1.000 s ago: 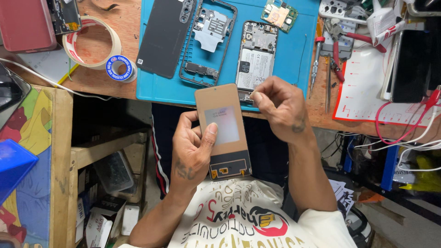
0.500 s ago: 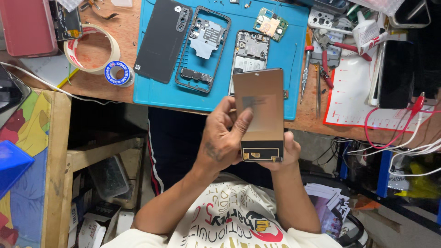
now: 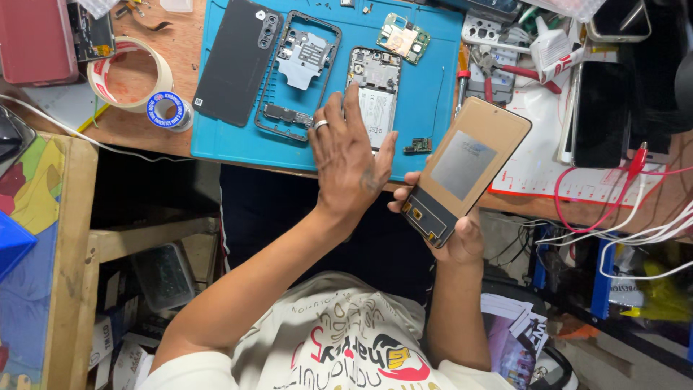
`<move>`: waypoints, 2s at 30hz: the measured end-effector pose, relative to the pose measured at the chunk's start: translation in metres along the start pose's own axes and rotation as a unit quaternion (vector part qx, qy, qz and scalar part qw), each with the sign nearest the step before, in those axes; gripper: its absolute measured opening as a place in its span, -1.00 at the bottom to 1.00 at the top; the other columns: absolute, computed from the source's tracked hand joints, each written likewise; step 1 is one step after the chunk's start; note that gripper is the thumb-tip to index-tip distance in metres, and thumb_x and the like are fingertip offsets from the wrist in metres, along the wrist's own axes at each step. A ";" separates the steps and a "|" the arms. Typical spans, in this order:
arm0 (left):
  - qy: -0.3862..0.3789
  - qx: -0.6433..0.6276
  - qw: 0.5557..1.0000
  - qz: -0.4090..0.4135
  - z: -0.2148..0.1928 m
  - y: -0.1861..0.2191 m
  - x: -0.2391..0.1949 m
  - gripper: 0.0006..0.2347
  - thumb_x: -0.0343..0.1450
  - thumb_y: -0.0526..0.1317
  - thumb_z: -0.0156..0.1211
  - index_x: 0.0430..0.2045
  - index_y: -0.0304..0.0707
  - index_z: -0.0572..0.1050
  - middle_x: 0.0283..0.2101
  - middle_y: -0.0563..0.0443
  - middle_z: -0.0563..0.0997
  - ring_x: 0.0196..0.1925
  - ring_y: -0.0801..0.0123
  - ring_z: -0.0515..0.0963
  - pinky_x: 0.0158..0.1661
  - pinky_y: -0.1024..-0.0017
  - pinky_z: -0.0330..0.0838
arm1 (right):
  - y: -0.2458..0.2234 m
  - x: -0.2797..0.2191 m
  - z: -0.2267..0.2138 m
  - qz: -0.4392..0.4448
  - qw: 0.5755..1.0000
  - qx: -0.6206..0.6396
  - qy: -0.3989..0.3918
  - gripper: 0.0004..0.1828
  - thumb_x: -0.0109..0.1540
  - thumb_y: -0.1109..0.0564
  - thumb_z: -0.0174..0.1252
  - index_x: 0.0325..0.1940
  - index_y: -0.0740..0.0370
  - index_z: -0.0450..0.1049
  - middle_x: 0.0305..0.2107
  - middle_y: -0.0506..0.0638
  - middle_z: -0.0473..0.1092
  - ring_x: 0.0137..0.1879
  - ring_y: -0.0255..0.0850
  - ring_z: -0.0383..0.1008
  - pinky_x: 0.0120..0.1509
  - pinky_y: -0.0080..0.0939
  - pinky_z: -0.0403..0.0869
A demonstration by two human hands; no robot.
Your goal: The person disassembles a smartphone on a workbench. They use a metal spudger to pry and remove the screen assembly, then detach the motherboard and battery. The person handles the display, motherboard, and battery, placing components on the blue mat.
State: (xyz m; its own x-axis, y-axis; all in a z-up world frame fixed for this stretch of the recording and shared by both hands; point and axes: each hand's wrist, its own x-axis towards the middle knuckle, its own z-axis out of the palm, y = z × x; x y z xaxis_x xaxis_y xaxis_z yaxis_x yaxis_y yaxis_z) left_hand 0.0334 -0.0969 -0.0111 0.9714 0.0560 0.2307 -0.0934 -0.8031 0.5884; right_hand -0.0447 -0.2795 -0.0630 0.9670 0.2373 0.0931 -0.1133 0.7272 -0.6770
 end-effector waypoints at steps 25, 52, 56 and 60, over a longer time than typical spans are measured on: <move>-0.042 -0.342 0.927 -0.145 -0.017 -0.011 0.016 -0.13 0.14 -0.09 0.50 0.32 -0.58 0.20 0.11 -0.27 0.52 0.20 0.13 0.52 0.14 0.18 0.51 | -0.009 0.022 0.013 -0.029 0.996 -0.038 0.076 -0.09 0.23 0.07 0.44 0.49 0.43 0.10 0.14 0.24 0.40 0.26 0.12 0.50 0.40 0.19 0.51; -0.134 -0.720 0.680 -0.016 -0.041 -0.021 0.016 -0.30 0.38 -0.14 0.25 0.37 -0.62 0.14 0.31 -0.48 0.38 0.36 -0.01 0.44 0.35 0.08 0.42 | -0.022 0.079 0.083 -0.087 0.904 -0.414 0.061 -0.08 0.16 -0.04 0.53 0.45 0.39 0.29 0.14 0.09 0.49 0.23 -0.22 0.54 0.27 -0.25 0.56; -0.140 -0.710 0.690 -0.015 -0.041 -0.019 0.017 -0.26 0.36 -0.12 0.30 0.39 -0.60 0.12 0.29 -0.47 0.39 0.36 -0.02 0.46 0.35 0.05 0.45 | -0.026 0.078 0.083 -0.084 0.904 -0.416 0.046 -0.09 0.16 -0.08 0.52 0.45 0.37 0.29 0.16 0.09 0.48 0.29 -0.20 0.53 0.25 -0.26 0.55; -0.149 -0.706 0.692 -0.017 -0.039 -0.021 0.016 -0.23 0.35 -0.13 0.34 0.41 -0.56 0.10 0.28 -0.44 0.40 0.33 -0.02 0.49 0.36 0.05 0.45 | -0.027 0.079 0.083 -0.080 0.897 -0.433 0.041 -0.09 0.17 -0.09 0.51 0.46 0.36 0.29 0.16 0.09 0.48 0.30 -0.20 0.53 0.27 -0.24 0.56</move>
State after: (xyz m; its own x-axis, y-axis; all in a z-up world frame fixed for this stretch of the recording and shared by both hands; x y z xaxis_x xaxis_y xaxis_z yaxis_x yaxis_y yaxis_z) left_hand 0.0426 -0.0558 0.0105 0.9606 -0.2324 0.1522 0.0139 0.5875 0.8091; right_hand 0.0154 -0.2271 0.0233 0.9725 0.1001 0.2103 0.2145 -0.0332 -0.9762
